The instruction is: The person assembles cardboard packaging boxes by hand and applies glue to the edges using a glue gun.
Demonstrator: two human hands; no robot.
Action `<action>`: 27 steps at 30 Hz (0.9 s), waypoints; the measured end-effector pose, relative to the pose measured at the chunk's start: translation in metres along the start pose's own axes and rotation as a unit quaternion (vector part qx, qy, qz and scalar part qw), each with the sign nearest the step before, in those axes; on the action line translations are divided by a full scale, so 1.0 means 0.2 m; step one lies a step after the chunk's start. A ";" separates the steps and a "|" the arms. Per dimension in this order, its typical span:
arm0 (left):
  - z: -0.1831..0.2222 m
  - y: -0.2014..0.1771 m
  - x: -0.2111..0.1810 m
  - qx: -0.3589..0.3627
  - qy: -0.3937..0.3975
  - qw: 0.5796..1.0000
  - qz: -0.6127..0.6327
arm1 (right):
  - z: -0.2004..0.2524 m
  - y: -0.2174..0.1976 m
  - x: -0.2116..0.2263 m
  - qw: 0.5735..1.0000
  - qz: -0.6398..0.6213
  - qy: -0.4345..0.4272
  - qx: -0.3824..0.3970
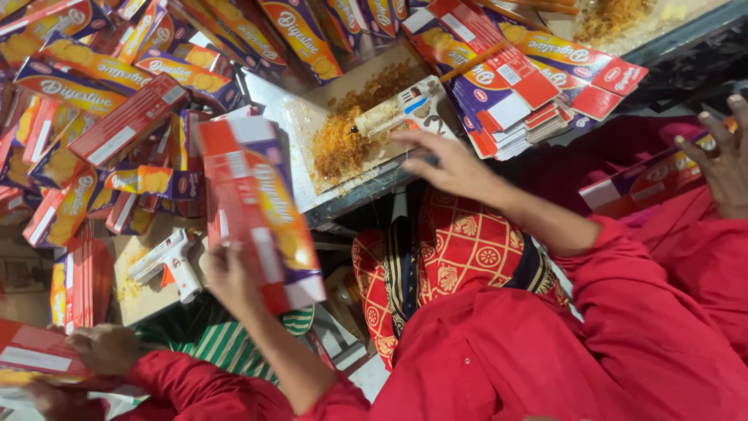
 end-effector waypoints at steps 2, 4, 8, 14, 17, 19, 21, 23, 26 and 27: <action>0.31 0.18 -0.02 0.044 -0.006 0.999 0.001 | -0.06 0.20 -0.11 0.986 -0.150 0.070 0.010; 0.54 0.39 0.00 0.112 -0.047 0.992 0.019 | -0.09 0.35 -0.20 0.956 -0.270 0.112 -0.019; 0.69 0.64 0.00 0.215 -0.086 0.968 0.097 | 0.01 0.51 -0.26 0.953 -0.269 0.036 -0.137; 0.74 0.75 0.01 0.226 -0.060 0.971 0.058 | 0.05 0.36 0.01 0.970 0.157 -0.097 -0.159; 0.77 0.76 -0.01 0.234 -0.046 0.971 0.016 | -0.05 0.29 0.13 0.958 0.236 -0.146 -0.070; 0.79 0.75 -0.04 0.218 -0.053 0.974 0.020 | -0.07 0.32 0.16 0.942 0.295 -0.159 -0.028; 0.77 0.72 -0.07 0.176 -0.061 0.982 0.034 | -0.03 0.35 0.24 0.905 0.356 -0.227 -0.051; 0.76 0.71 -0.11 0.172 -0.015 0.984 0.043 | -0.01 0.36 0.28 0.922 0.319 -0.219 -0.023; 0.78 0.68 -0.13 0.211 0.038 0.972 -0.100 | -0.09 0.25 0.23 0.981 0.156 -0.056 0.097; 0.81 0.68 -0.13 0.237 0.048 0.955 -0.171 | -0.11 0.21 0.22 0.972 0.145 -0.052 0.179</action>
Point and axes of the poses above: each hand's wrist, its own z-axis away from the middle knuckle, its own y-axis out of the palm, x = y × z, the point moved 6 cm from there along -z, towards the middle knuckle, and after that the axes turned 3 degrees about -z, right-handed, at the moved point
